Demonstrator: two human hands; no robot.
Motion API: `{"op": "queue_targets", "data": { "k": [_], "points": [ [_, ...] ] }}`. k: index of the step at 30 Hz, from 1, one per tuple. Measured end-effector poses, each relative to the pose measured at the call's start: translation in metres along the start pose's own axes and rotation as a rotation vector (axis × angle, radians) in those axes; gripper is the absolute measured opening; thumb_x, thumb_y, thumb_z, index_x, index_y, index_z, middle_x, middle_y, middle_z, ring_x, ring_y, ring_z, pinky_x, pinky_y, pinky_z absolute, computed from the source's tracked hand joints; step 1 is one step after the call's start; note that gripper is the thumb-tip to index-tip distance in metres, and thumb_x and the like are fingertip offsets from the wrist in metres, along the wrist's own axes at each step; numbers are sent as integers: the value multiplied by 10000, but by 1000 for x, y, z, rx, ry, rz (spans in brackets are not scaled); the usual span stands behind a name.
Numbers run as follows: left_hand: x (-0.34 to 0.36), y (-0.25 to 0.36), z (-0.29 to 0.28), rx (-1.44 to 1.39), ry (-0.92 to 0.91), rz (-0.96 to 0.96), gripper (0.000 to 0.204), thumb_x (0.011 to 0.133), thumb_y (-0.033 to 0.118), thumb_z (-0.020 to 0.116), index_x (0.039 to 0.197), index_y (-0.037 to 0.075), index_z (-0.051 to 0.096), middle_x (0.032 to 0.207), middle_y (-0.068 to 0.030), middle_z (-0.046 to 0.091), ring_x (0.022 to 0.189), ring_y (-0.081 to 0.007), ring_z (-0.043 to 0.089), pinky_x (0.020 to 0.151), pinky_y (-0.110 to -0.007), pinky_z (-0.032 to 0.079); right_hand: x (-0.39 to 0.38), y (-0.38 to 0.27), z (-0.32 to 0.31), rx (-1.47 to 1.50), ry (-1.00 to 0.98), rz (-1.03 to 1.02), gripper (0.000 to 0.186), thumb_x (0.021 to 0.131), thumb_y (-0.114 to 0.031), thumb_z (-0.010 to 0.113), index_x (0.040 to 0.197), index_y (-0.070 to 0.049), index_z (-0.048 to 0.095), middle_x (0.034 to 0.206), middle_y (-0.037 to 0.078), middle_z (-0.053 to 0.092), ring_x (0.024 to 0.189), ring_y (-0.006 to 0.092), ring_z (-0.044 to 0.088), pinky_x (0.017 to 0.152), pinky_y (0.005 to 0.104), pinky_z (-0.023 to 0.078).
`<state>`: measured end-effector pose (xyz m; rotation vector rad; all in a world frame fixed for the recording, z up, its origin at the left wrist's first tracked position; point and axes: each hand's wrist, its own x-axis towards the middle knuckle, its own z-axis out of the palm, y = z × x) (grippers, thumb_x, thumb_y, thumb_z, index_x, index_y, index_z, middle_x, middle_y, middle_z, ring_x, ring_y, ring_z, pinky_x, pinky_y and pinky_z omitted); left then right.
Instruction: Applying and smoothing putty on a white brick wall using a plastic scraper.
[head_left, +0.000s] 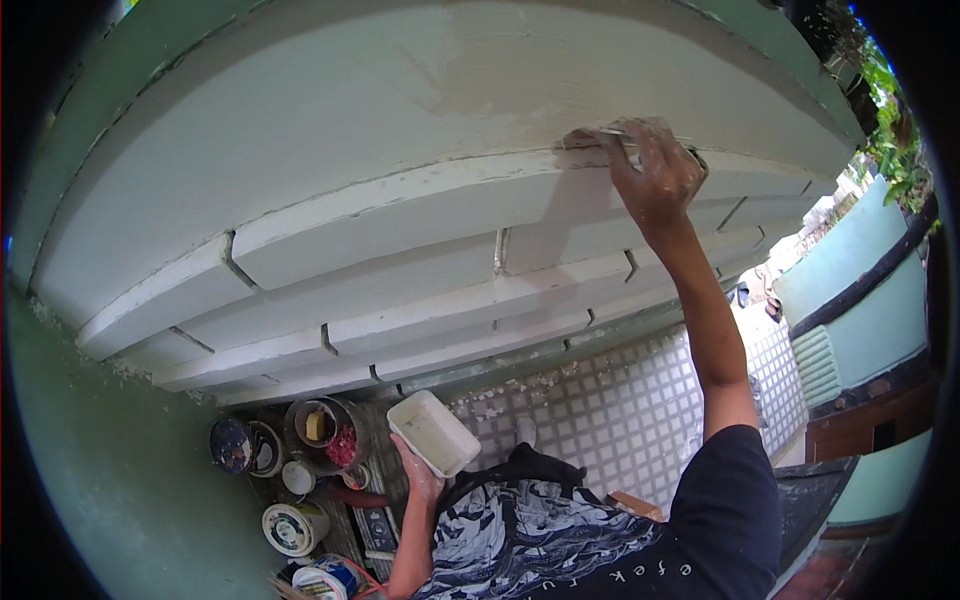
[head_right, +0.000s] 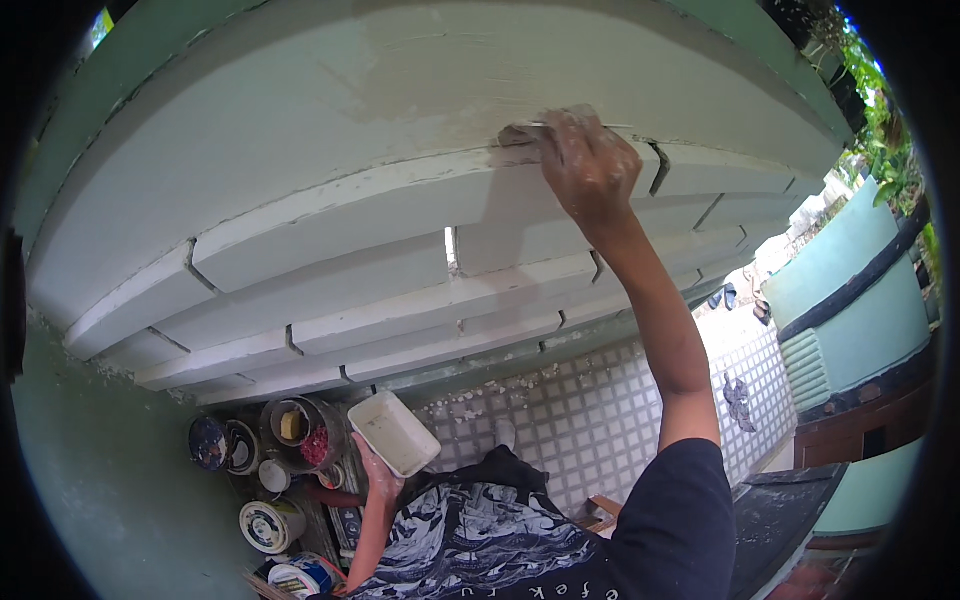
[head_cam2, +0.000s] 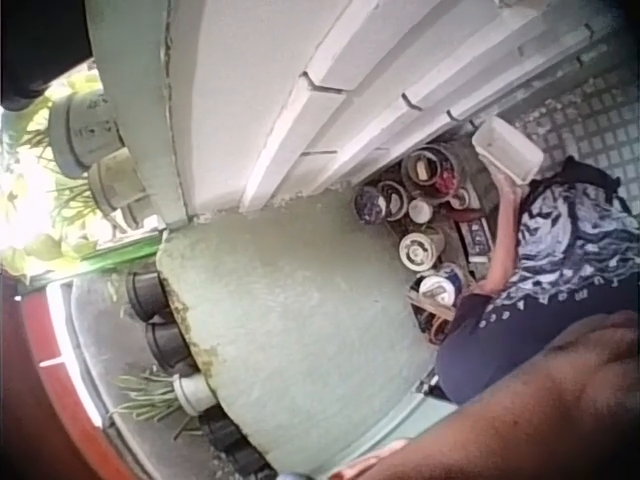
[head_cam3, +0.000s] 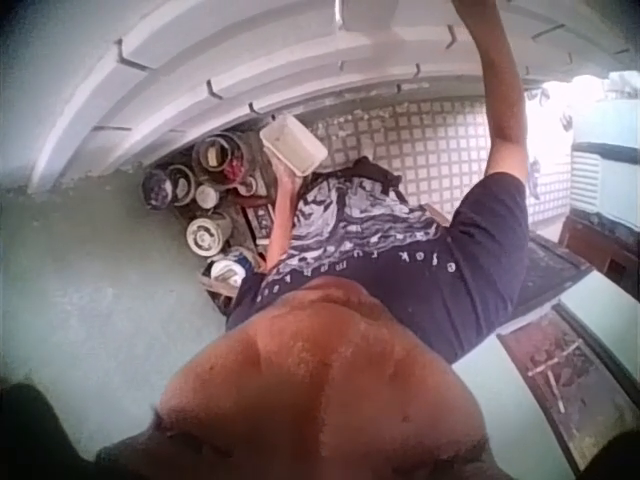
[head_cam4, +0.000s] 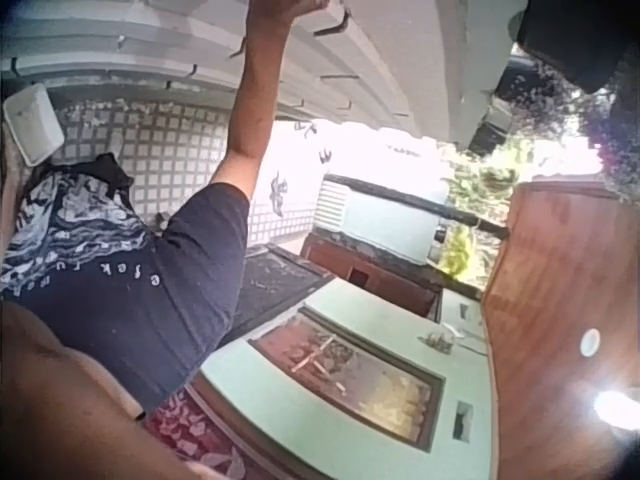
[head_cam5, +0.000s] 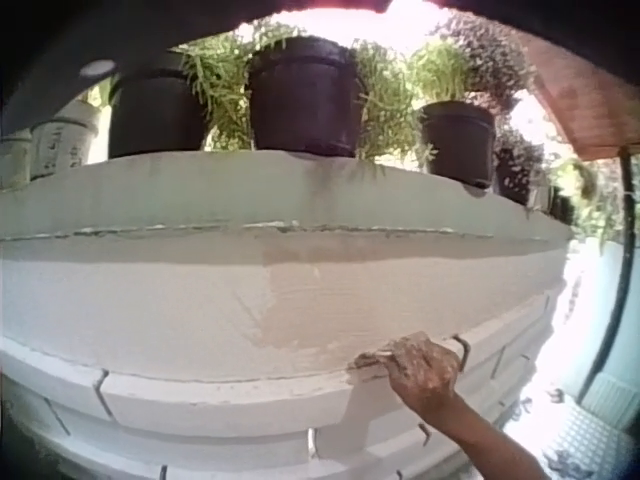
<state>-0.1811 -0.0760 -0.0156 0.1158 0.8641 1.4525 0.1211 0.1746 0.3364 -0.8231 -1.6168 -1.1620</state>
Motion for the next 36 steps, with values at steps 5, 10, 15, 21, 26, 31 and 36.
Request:
{"op": "queue_targets", "data": {
  "k": [5,10,15,21,26,31,36],
  "points": [
    [3,-7,-7,-28,-27,-18,748,870,692,261,1379,150,341,1307,-65,486,1160,-277,513,948,-451,448,6,-24,5,17,26,-47,213,650,-59,724,855,-86,673,816,62,653,589,173,632,523,283,507],
    [0,-2,10,6,4,-28,739,873,687,262,1384,158,337,1294,-61,499,1130,-271,540,929,-442,468,11,-38,5,-62,-57,60,167,669,-83,731,828,-93,679,824,68,662,610,158,636,527,280,504],
    [-4,2,10,-42,-55,1,735,876,684,256,1384,159,339,1296,-59,498,1133,-272,538,929,-450,468,3,-23,-19,88,105,69,194,644,-13,760,782,-69,635,761,68,667,677,222,658,610,295,530],
    [-2,1,9,-64,-62,2,730,878,680,250,1383,161,342,1296,-62,500,1137,-275,537,923,-461,472,-28,-6,-15,303,64,-241,228,671,-56,780,833,-52,620,916,73,676,805,214,670,660,287,541],
    [1,-2,5,-42,-48,-14,727,880,681,244,1378,162,350,1284,-61,510,1128,-274,543,923,-466,472,-32,-8,-4,325,-7,-147,274,670,-141,798,860,-43,628,987,99,647,901,234,645,712,314,541],
    [4,-4,3,-22,-41,-15,743,870,696,242,1376,164,353,1278,-62,515,1125,-275,545,922,-466,471,-26,-15,-14,351,-73,-65,278,692,-124,765,914,-11,643,1012,130,623,925,263,626,766,350,533],
    [2,-1,3,-24,-45,-42,739,874,692,235,1376,163,353,1275,-63,516,1123,-275,546,923,-463,471,-34,-22,-14,351,-108,148,299,787,-21,630,1081,21,593,1126,204,566,1046,337,567,811,392,518]
  ]
}}
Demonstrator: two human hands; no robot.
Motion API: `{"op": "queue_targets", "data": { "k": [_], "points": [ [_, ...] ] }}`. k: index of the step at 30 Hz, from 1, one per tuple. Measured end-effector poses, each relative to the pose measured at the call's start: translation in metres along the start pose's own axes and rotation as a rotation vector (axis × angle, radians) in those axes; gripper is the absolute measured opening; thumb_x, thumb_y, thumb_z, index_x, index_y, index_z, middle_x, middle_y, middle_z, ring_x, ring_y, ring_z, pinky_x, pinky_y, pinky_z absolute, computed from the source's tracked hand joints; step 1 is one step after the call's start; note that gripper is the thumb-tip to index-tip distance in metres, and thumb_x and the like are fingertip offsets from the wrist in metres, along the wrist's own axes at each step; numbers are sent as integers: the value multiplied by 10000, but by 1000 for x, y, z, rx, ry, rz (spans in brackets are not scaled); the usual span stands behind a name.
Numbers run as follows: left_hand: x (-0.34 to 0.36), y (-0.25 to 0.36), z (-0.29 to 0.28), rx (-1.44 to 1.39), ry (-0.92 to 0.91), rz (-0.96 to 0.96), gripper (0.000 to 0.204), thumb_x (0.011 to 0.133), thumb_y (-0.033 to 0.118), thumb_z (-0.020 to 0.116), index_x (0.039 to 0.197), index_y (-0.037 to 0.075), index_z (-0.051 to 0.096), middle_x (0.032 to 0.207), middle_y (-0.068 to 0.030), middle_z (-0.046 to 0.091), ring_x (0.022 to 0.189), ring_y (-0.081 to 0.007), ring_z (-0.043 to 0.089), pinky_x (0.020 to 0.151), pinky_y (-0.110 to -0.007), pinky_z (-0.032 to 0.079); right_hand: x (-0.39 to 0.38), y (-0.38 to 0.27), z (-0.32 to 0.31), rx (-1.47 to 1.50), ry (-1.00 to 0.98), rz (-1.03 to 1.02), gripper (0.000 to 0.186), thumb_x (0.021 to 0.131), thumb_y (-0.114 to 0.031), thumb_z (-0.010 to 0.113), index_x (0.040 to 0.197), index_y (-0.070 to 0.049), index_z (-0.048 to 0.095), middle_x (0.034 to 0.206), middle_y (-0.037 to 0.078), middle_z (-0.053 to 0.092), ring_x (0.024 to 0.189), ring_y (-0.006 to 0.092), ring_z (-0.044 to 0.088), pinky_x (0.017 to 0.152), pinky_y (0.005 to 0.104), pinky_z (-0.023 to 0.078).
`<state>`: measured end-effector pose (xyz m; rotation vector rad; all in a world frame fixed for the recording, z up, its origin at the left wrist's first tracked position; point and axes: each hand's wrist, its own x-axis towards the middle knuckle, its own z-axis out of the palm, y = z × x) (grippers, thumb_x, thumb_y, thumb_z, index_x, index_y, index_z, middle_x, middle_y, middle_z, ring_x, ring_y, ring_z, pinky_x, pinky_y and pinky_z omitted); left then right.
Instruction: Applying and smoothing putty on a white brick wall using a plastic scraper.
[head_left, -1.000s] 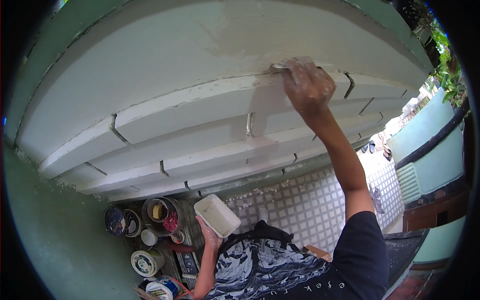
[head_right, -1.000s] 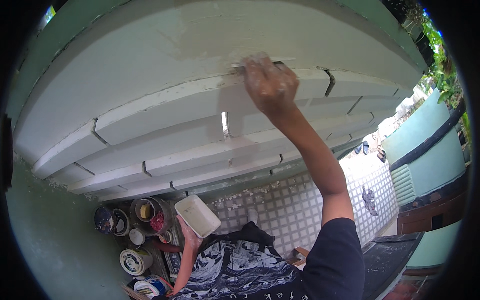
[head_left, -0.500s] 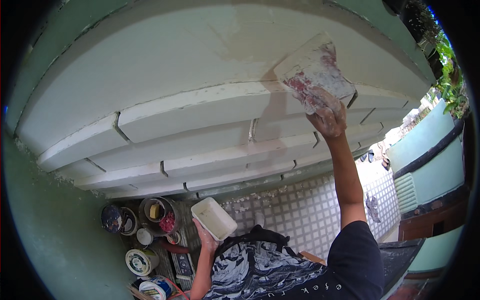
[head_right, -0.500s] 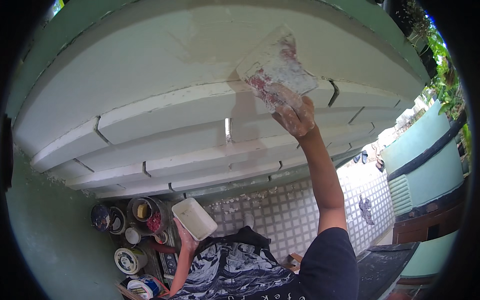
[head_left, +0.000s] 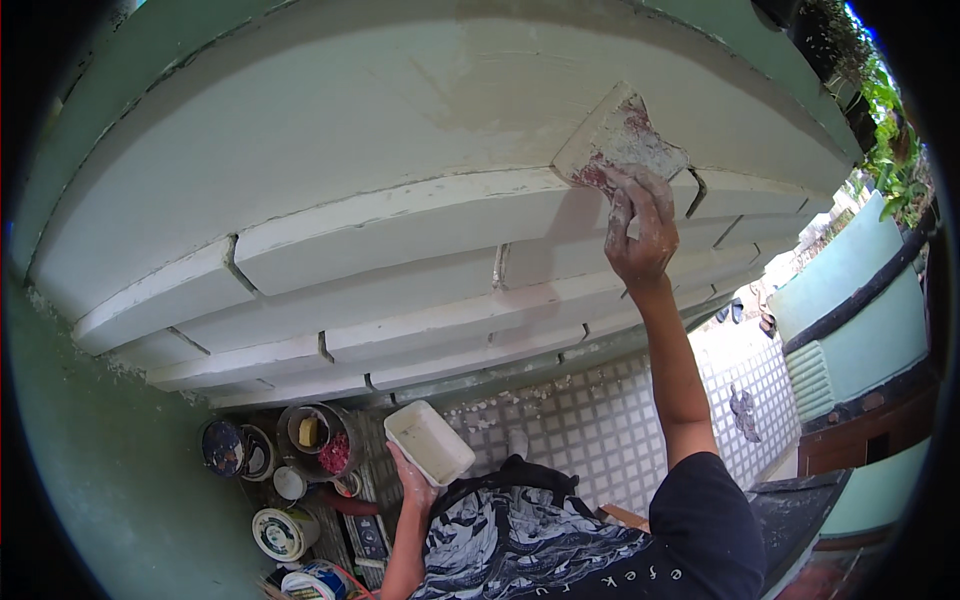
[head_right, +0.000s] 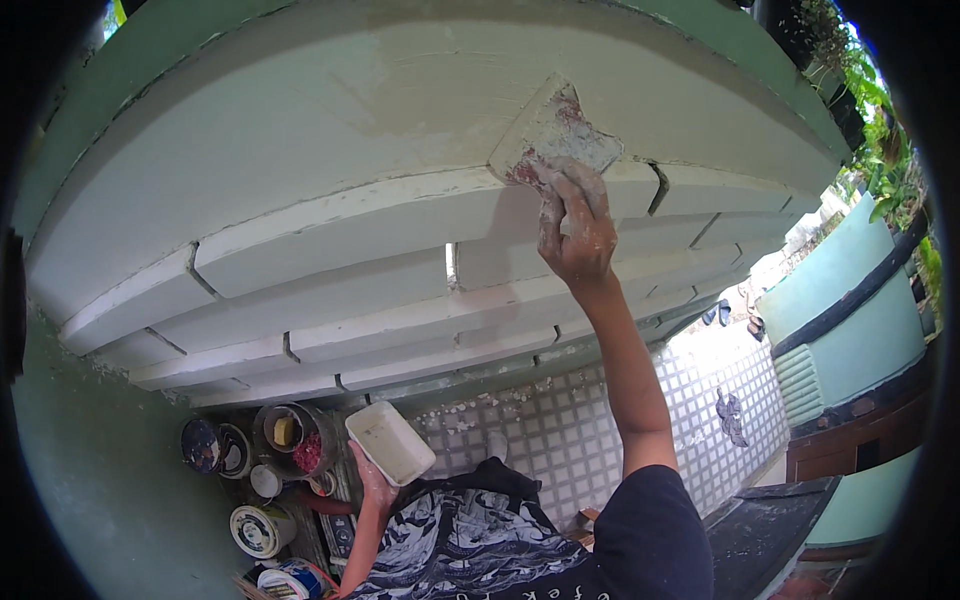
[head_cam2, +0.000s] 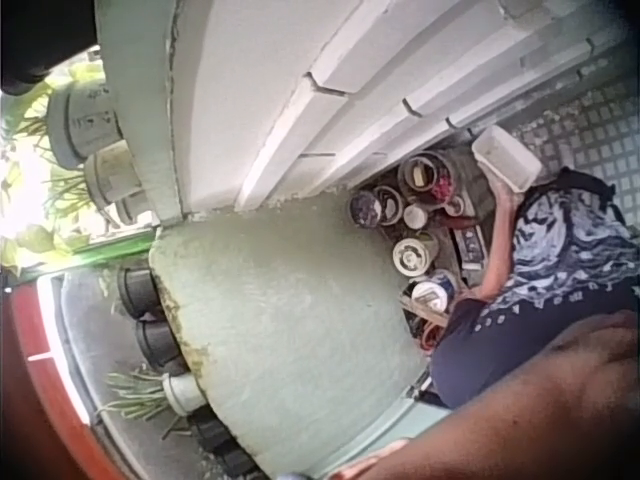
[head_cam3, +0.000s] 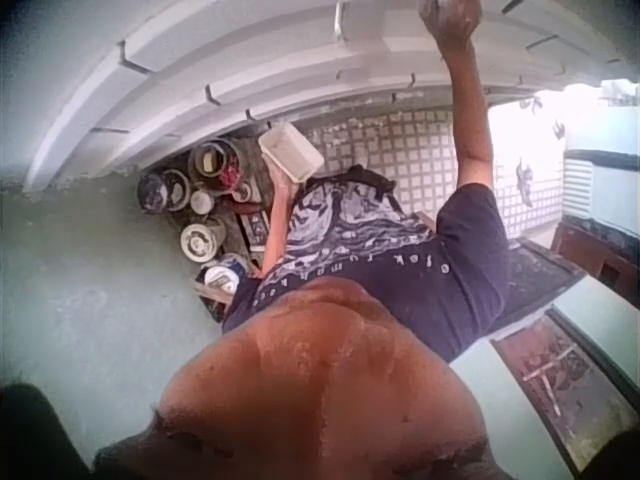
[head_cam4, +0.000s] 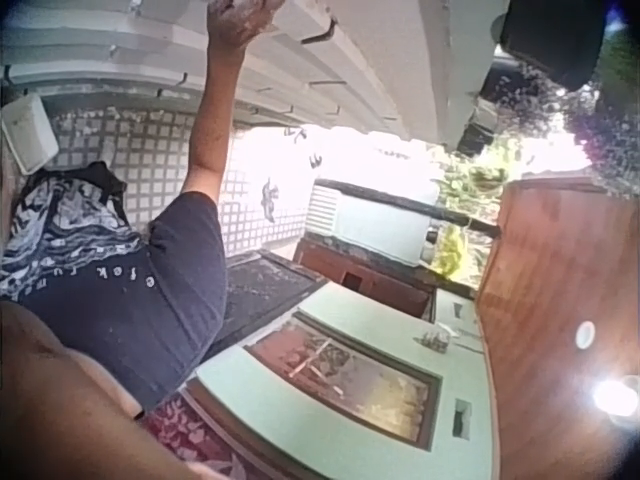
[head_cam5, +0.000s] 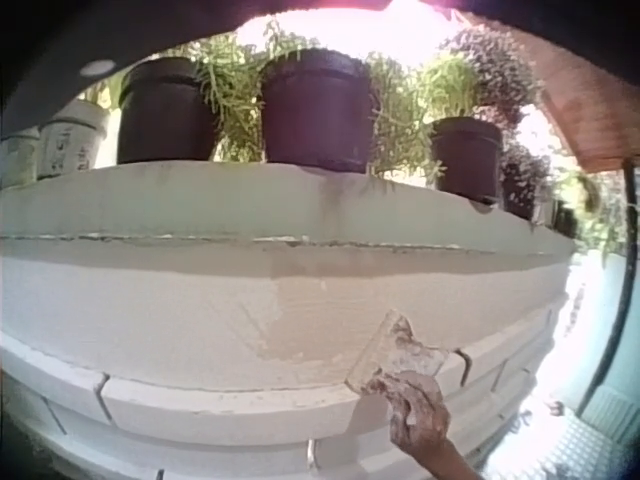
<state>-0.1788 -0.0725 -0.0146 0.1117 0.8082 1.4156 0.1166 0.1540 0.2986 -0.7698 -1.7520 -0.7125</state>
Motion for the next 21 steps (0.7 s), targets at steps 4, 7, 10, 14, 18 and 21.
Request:
{"op": "queue_targets", "data": {
  "k": [4,7,10,14,18,21],
  "points": [
    [0,3,-3,24,-8,18,747,871,696,231,1380,160,343,1289,-65,502,1136,-277,534,936,-459,460,-3,-13,6,-150,212,31,410,820,45,539,1224,52,470,1161,227,544,1140,398,490,832,408,498],
    [0,2,-10,18,11,36,728,882,680,233,1378,159,345,1282,-62,507,1130,-272,539,931,-459,466,2,-27,14,171,453,258,546,831,46,519,1347,38,343,1287,255,463,1258,457,356,844,421,496],
    [-3,4,-13,-2,9,35,731,878,682,247,1376,157,348,1280,-60,509,1128,-273,539,930,-459,465,15,-43,18,66,712,346,543,828,57,488,1354,33,355,1289,263,476,1224,429,430,839,380,508],
    [-7,5,-9,-28,-14,-4,736,869,691,267,1366,157,366,1272,-56,516,1117,-278,545,925,-465,467,31,-61,23,-136,118,438,536,778,80,468,1309,18,437,1151,224,594,946,319,649,758,345,531],
    [-3,1,-19,0,-36,5,742,872,687,265,1380,152,345,1311,-53,486,1171,-282,505,965,-464,437,48,-103,46,-4,-50,430,541,743,67,506,1280,22,463,1099,240,607,890,349,652,742,393,528],
    [-5,3,-21,-8,-32,37,743,870,688,273,1379,151,343,1312,-51,485,1168,-284,507,966,-465,435,47,-109,32,81,58,320,521,744,60,514,1262,22,475,1038,251,619,846,366,652,718,398,525]
  ]
}}
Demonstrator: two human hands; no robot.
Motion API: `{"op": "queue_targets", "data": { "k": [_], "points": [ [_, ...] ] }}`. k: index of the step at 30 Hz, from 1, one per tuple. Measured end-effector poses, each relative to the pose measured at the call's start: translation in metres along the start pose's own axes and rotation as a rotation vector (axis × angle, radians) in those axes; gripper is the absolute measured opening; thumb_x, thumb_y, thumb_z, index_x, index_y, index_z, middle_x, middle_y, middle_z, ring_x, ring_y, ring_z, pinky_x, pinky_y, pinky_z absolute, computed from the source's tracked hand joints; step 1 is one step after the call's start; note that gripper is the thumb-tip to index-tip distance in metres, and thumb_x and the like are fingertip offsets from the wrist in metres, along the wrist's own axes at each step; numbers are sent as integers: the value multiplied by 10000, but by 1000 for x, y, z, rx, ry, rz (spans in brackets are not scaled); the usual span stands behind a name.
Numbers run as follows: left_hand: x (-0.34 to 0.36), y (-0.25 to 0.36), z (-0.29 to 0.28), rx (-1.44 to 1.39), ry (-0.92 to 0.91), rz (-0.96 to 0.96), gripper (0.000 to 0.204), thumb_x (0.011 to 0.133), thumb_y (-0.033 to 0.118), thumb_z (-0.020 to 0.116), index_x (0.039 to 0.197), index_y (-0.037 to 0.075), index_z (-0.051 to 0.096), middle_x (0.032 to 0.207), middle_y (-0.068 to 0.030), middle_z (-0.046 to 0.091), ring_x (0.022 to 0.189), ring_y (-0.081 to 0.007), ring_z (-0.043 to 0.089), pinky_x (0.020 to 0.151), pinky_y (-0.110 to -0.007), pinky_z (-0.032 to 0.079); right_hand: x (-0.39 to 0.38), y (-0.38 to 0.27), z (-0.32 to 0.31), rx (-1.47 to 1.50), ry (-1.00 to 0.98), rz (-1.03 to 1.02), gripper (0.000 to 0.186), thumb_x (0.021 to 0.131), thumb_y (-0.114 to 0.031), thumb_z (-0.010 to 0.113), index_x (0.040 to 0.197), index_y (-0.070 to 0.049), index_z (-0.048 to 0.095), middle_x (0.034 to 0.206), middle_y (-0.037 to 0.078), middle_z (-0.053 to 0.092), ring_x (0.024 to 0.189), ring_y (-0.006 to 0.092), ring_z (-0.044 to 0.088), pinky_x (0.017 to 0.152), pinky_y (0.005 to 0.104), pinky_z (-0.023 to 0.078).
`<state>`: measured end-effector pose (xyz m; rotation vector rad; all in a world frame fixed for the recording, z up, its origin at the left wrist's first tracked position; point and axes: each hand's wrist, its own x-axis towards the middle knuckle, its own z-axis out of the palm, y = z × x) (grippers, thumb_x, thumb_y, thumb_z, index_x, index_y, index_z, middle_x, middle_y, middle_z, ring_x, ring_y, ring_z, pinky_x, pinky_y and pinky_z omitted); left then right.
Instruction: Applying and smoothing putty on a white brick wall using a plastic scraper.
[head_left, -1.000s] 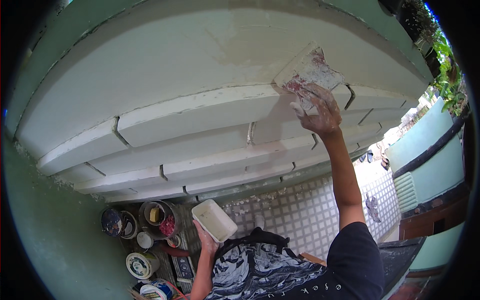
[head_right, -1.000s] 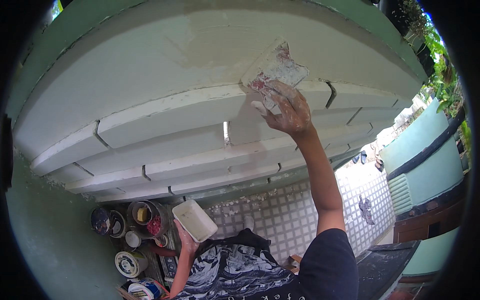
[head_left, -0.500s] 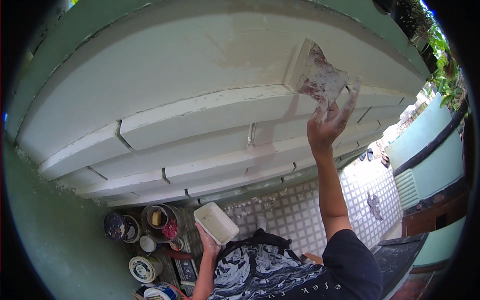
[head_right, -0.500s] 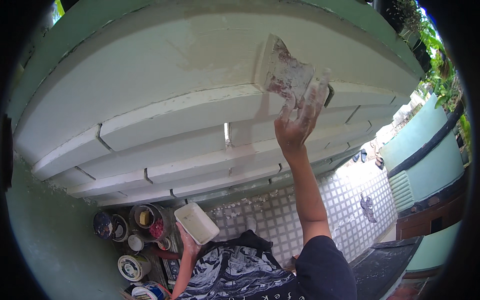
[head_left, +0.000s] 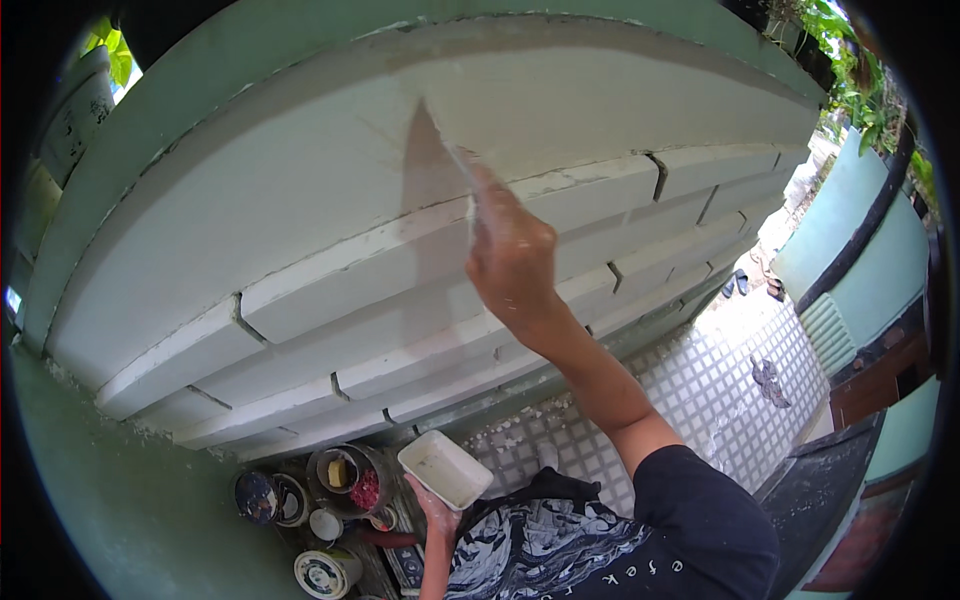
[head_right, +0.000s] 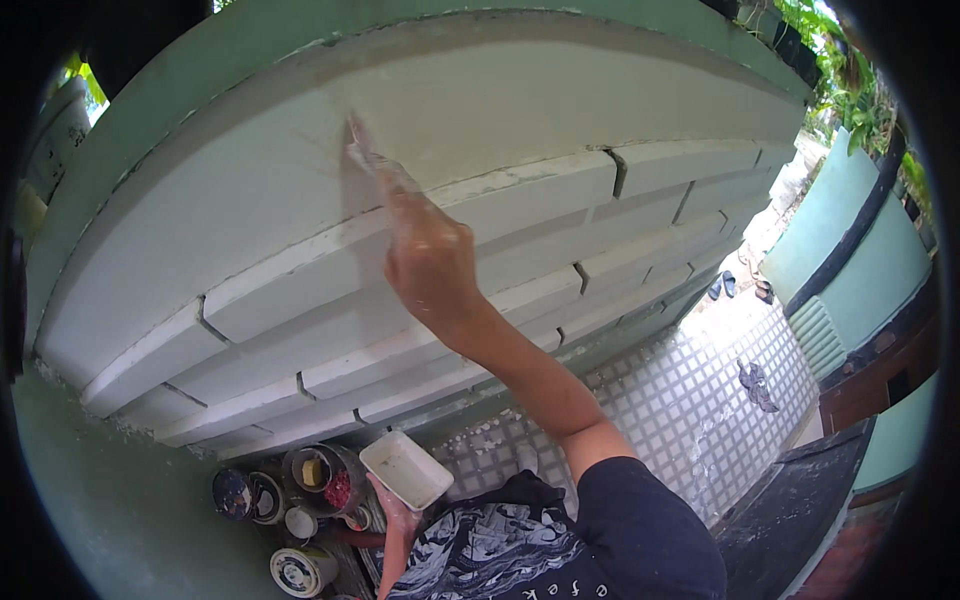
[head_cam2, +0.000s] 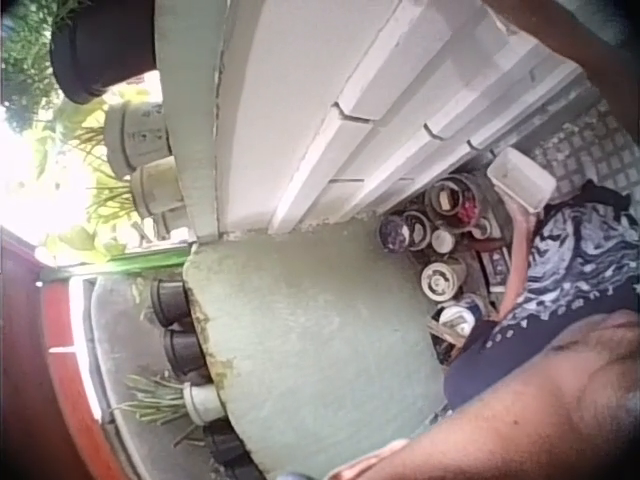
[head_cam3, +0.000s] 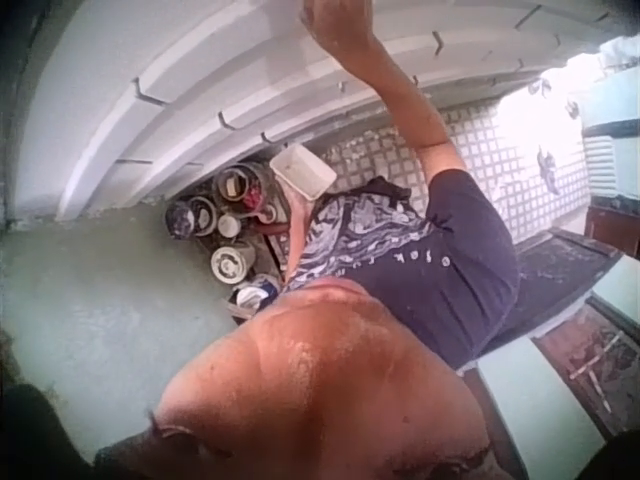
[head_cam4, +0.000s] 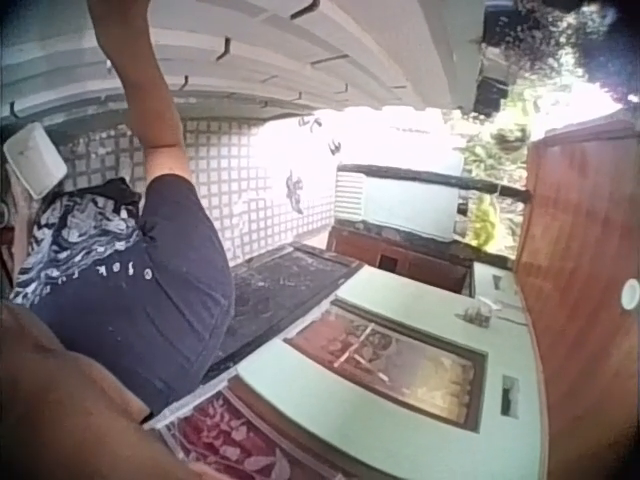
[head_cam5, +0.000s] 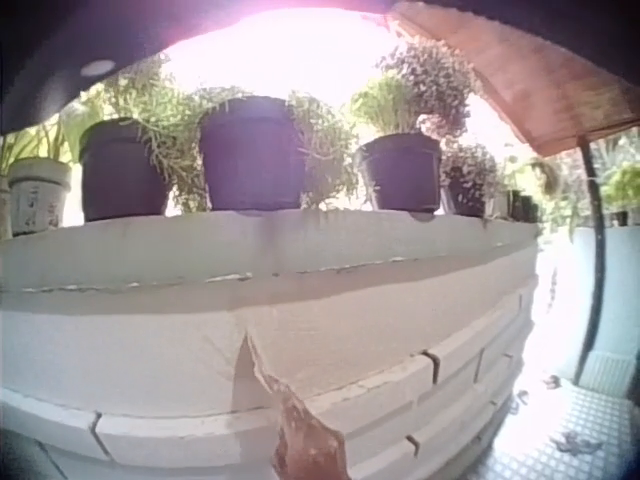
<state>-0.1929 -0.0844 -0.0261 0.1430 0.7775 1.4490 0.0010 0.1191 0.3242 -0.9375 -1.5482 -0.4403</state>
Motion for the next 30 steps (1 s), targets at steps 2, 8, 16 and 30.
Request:
{"op": "queue_targets", "data": {
  "k": [2,8,16,30],
  "points": [
    [-3,4,-1,-10,2,-3,748,866,693,274,1378,153,342,1315,-50,482,1168,-284,505,971,-466,431,1,9,-11,28,99,51,464,765,50,511,1227,31,477,984,255,623,844,389,644,679,408,513],
    [-2,-1,-24,-85,31,33,746,857,702,280,1364,161,369,1279,-67,517,1118,-307,545,929,-489,461,45,53,-43,-205,236,425,446,798,17,518,1232,29,412,952,252,620,860,419,617,761,428,467],
    [-4,-1,-15,-57,44,22,756,853,707,283,1367,158,363,1282,-70,513,1117,-310,544,928,-495,460,66,0,2,-402,0,258,479,762,17,521,1237,-45,528,736,140,646,621,249,647,507,363,492],
    [-4,2,-32,-53,11,69,771,853,714,256,1388,164,336,1330,-52,470,1185,-289,487,991,-455,407,57,41,17,-288,233,-353,527,668,59,561,1167,-102,618,1184,90,610,1056,283,600,829,379,517]
  ]
}}
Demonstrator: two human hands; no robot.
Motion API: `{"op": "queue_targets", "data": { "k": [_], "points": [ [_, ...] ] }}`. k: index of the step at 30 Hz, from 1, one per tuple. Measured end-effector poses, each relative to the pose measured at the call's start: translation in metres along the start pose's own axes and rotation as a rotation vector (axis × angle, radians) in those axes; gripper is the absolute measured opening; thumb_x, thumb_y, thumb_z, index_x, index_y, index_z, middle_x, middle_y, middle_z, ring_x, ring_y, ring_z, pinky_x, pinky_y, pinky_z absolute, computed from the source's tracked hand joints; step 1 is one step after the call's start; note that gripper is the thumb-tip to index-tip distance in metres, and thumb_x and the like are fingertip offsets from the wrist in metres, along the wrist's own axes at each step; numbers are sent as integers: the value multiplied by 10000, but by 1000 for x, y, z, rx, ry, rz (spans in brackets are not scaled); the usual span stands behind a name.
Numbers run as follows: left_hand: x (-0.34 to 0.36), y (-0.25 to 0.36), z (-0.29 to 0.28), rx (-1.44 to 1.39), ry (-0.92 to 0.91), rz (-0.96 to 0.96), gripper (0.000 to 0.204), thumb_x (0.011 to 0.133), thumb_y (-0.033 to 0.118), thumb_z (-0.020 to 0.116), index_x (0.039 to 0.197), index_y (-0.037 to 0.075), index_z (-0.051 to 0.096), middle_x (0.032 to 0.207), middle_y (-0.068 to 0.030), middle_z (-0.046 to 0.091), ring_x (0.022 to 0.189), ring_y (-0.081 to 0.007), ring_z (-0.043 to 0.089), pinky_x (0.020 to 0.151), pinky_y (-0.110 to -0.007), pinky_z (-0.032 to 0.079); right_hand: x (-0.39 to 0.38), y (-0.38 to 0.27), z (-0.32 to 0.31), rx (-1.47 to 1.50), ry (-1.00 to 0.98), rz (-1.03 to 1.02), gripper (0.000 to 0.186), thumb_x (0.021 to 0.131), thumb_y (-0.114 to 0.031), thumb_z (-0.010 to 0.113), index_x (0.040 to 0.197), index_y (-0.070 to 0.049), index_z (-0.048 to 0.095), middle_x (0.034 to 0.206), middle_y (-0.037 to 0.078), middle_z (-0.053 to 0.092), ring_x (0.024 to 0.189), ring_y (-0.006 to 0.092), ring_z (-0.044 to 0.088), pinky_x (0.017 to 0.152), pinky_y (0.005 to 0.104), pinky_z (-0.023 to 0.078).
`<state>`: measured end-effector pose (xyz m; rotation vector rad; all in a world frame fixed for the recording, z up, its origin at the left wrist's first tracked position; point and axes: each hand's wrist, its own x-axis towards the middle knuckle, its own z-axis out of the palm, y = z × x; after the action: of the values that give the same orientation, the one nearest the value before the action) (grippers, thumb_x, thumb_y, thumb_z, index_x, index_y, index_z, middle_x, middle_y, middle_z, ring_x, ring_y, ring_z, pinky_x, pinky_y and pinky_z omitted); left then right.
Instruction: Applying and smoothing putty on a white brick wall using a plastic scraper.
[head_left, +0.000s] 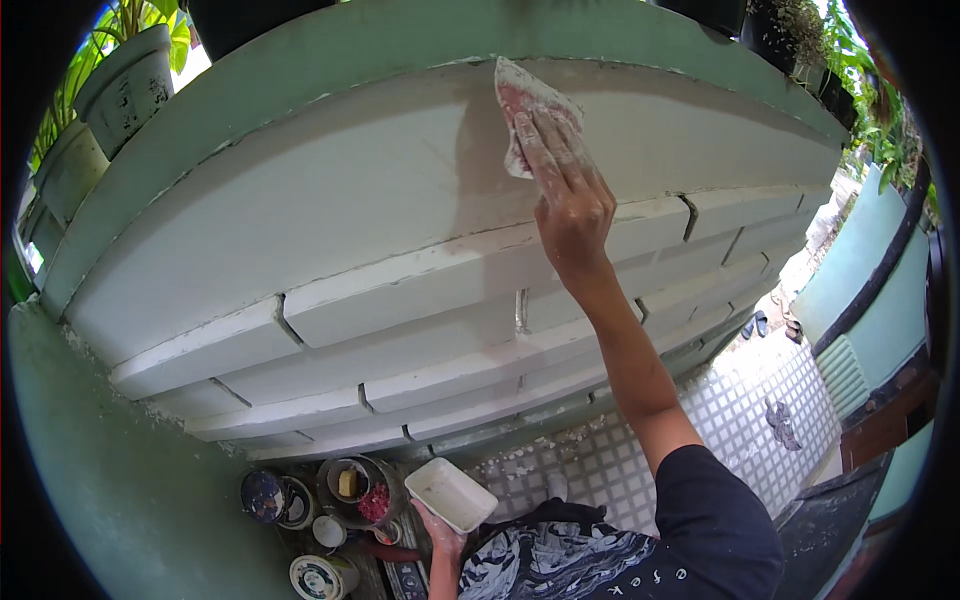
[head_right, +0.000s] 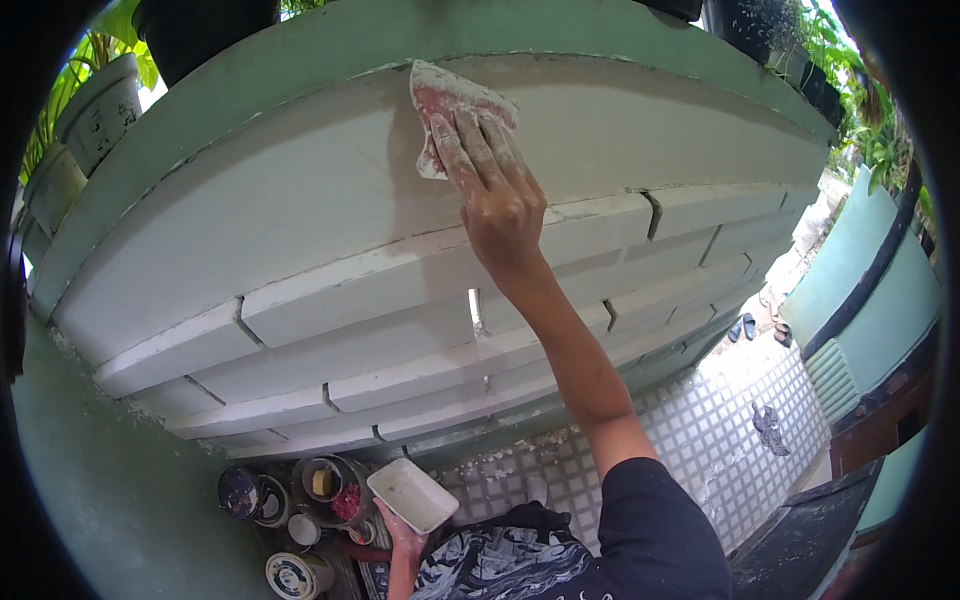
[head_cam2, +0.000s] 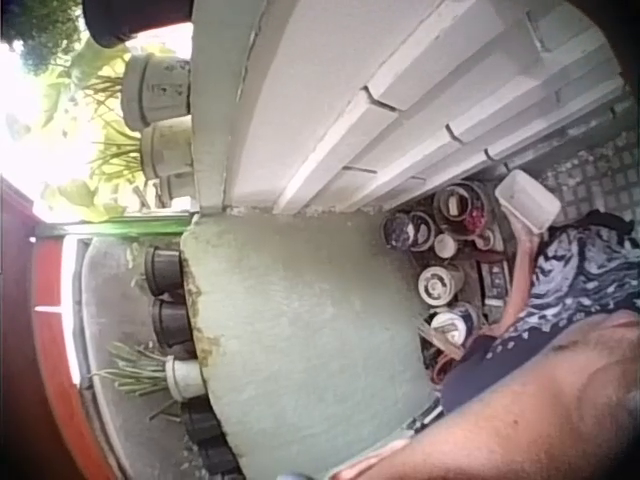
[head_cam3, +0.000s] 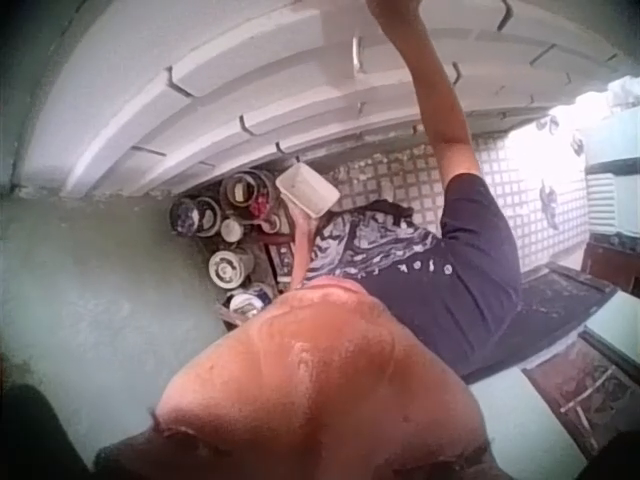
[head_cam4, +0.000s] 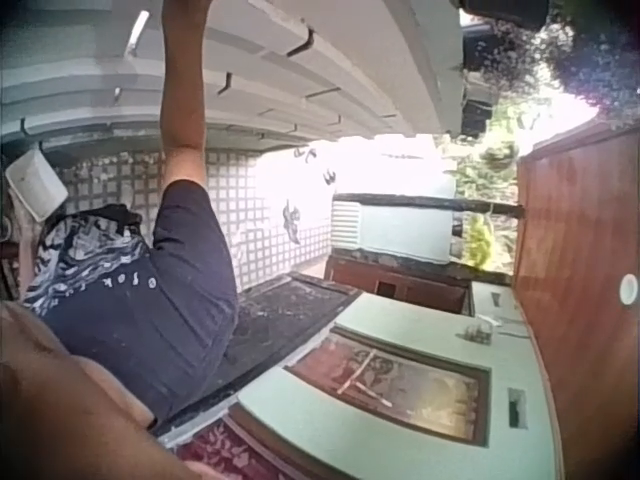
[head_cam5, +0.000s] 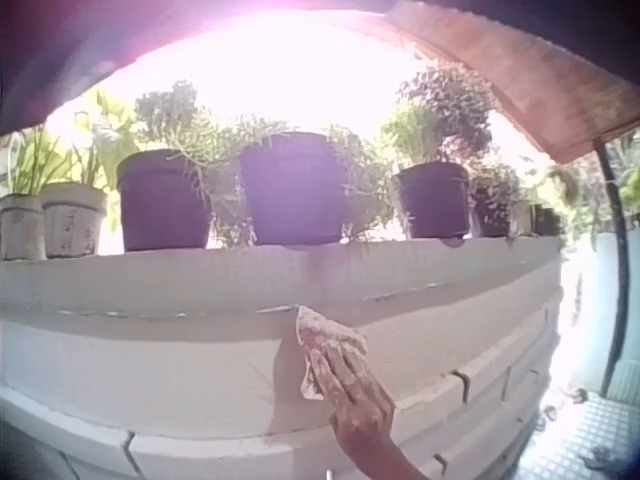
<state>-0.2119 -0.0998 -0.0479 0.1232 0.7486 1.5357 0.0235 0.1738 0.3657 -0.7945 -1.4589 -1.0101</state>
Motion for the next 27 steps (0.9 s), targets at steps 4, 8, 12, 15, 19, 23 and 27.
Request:
{"op": "queue_targets", "data": {
  "k": [4,8,12,15,19,23,27],
  "points": [
    [-3,1,1,21,19,3,774,852,716,253,1388,165,335,1336,-54,463,1193,-289,480,993,-457,406,-3,2,11,-97,-110,-49,467,710,-2,597,1161,-118,626,1236,68,582,1112,279,566,892,380,492],
    [-5,2,6,41,40,20,782,847,722,252,1388,163,335,1335,-54,463,1195,-290,477,993,-459,405,-16,-8,6,-191,-205,4,533,718,43,556,1229,-109,580,1289,80,541,1155,282,537,926,384,467],
    [-2,0,-2,54,41,31,787,844,725,250,1390,164,331,1336,-54,463,1196,-290,477,993,-464,404,-26,-2,-1,-338,-257,24,477,767,-52,575,1237,-136,572,1282,67,544,1127,293,542,908,385,482],
    [-3,0,1,-46,63,4,741,864,698,265,1366,163,370,1286,-55,512,1132,-294,530,950,-468,442,-7,8,-5,-300,-276,45,480,774,-54,566,1244,-150,567,1289,59,540,1111,282,554,864,375,504],
    [-3,1,4,8,64,-41,748,860,705,258,1366,166,371,1284,-58,513,1134,-296,530,952,-474,440,5,2,-8,-307,-256,20,467,779,-50,553,1230,-169,578,1286,47,544,1090,274,569,836,361,516],
    [4,-1,-12,21,45,-53,752,860,706,249,1365,162,372,1286,-65,511,1140,-298,527,949,-476,443,-22,-5,-30,-150,-374,-143,508,759,-1,543,1226,-195,584,1240,31,582,1074,247,591,792,346,532],
    [7,1,-4,28,31,-45,749,865,701,243,1364,157,372,1287,-70,509,1140,-298,527,944,-476,447,-14,21,-49,-25,-368,-22,503,760,-26,562,1232,-200,579,1223,37,594,1086,252,588,801,353,536]
  ]
}}
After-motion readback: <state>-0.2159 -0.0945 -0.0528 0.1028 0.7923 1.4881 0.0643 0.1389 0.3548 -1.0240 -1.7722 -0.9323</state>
